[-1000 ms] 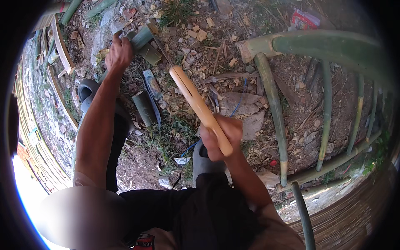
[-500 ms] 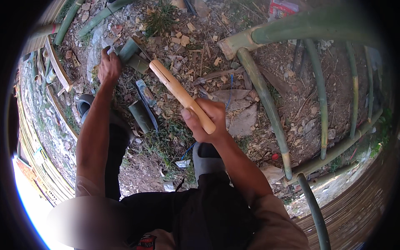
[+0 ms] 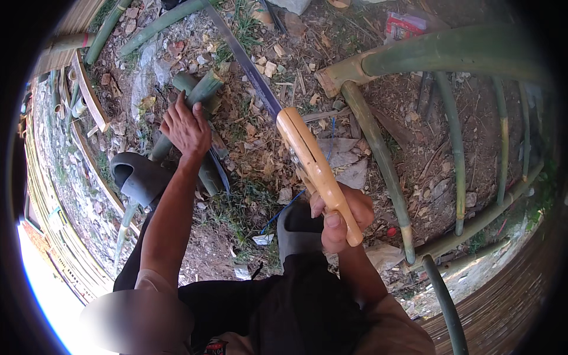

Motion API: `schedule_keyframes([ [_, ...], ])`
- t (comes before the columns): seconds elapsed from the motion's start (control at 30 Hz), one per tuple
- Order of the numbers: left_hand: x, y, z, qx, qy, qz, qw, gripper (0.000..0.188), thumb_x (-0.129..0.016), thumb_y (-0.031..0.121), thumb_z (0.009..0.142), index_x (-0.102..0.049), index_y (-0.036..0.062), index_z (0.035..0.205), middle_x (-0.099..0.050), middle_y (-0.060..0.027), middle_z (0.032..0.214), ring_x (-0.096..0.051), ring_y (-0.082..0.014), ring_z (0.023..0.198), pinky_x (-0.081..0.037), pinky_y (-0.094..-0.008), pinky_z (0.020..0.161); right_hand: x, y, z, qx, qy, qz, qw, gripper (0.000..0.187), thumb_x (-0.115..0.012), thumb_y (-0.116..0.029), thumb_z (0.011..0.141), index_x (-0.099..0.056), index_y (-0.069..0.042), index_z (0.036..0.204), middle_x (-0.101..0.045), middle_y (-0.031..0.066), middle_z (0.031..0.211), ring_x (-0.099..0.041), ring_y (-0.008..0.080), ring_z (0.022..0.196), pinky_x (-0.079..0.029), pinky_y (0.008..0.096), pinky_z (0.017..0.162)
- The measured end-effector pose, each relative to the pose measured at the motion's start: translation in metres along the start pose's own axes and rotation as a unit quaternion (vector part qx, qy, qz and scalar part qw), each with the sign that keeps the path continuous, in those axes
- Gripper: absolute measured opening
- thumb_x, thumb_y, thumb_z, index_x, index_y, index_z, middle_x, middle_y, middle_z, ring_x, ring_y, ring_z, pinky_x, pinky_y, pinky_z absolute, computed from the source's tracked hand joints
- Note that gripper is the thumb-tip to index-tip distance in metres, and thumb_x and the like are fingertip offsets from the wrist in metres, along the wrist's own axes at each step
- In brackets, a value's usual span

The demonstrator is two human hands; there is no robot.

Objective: The person measures a bamboo frame and a bamboo pole using a tape measure, then cuts the bamboo pole with a hand saw.

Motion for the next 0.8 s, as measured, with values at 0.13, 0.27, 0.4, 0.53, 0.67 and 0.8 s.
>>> schedule_keyframes([
  [0.13,0.001,0.005,-0.012,-0.007,0.029,0.006,1.000,0.063,-0.048,0.050,0.102,-0.047,0.0049,0.145,-0.053,-0.0170,0.129,-0.048,-0.0355,0.119,-0.027,-0.0517,0.105,0.008,0.001,-0.003,-0.028,0.002,-0.009,1.000,0.045,-0.059,-0.034,0.098,-0.063,0.011,0.093,-0.062,0.0119,0.068,-0.058,0.0174,0.052,-0.045,0.0303,0.046],
  [0.27,0.004,0.007,-0.016,-0.021,0.025,0.005,0.999,0.069,-0.050,0.055,0.100,-0.046,0.0034,0.146,-0.052,-0.0185,0.130,-0.047,-0.0365,0.119,-0.027,-0.0518,0.105,0.015,0.008,-0.006,-0.071,0.001,-0.033,0.997,0.049,-0.057,-0.040,0.099,-0.058,0.007,0.086,-0.059,0.0124,0.064,-0.057,0.0198,0.052,-0.045,0.0323,0.048],
  [0.4,0.009,0.007,0.002,-0.004,-0.029,0.036,0.999,0.083,-0.055,0.072,0.090,-0.051,0.0029,0.136,-0.059,-0.0178,0.121,-0.054,-0.0331,0.113,-0.032,-0.0485,0.103,0.017,0.006,-0.006,-0.067,-0.025,-0.035,0.997,0.046,-0.059,-0.036,0.098,-0.063,0.009,0.088,-0.061,0.0107,0.066,-0.057,0.0169,0.050,-0.045,0.0299,0.047],
  [0.53,0.000,-0.010,0.040,0.056,-0.217,0.023,0.974,0.088,-0.054,0.083,0.083,-0.059,0.0030,0.120,-0.072,-0.0208,0.092,-0.069,-0.0366,0.092,-0.048,-0.0469,0.088,0.011,0.003,-0.007,-0.056,-0.047,-0.030,0.997,0.043,-0.059,-0.033,0.098,-0.063,0.008,0.085,-0.060,0.0101,0.064,-0.056,0.0160,0.049,-0.044,0.0293,0.046],
  [0.67,-0.004,-0.024,0.050,0.098,-0.267,-0.010,0.959,0.091,-0.034,0.086,0.089,-0.067,0.0033,0.110,-0.073,-0.0257,0.094,-0.070,-0.0414,0.096,-0.050,-0.0498,0.089,-0.003,0.009,-0.012,-0.072,-0.063,-0.029,0.995,0.037,-0.060,-0.027,0.096,-0.063,0.007,0.081,-0.061,0.0095,0.064,-0.057,0.0148,0.050,-0.045,0.0288,0.045],
  [0.8,-0.011,-0.029,0.056,0.112,-0.257,-0.030,0.960,0.089,-0.029,0.082,0.093,-0.070,0.0047,0.108,-0.072,-0.0277,0.098,-0.069,-0.0430,0.100,-0.049,-0.0514,0.091,-0.003,0.013,-0.017,-0.076,-0.070,-0.082,0.991,0.030,-0.061,-0.021,0.091,-0.063,0.005,0.077,-0.062,0.0101,0.063,-0.058,0.0158,0.049,-0.045,0.0288,0.046],
])
Point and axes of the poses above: each hand's wrist, its own z-axis towards the middle knuckle, its own x-axis out of the back of the hand, y = z × x, the point moved 8 cm from there along z, towards the middle knuckle
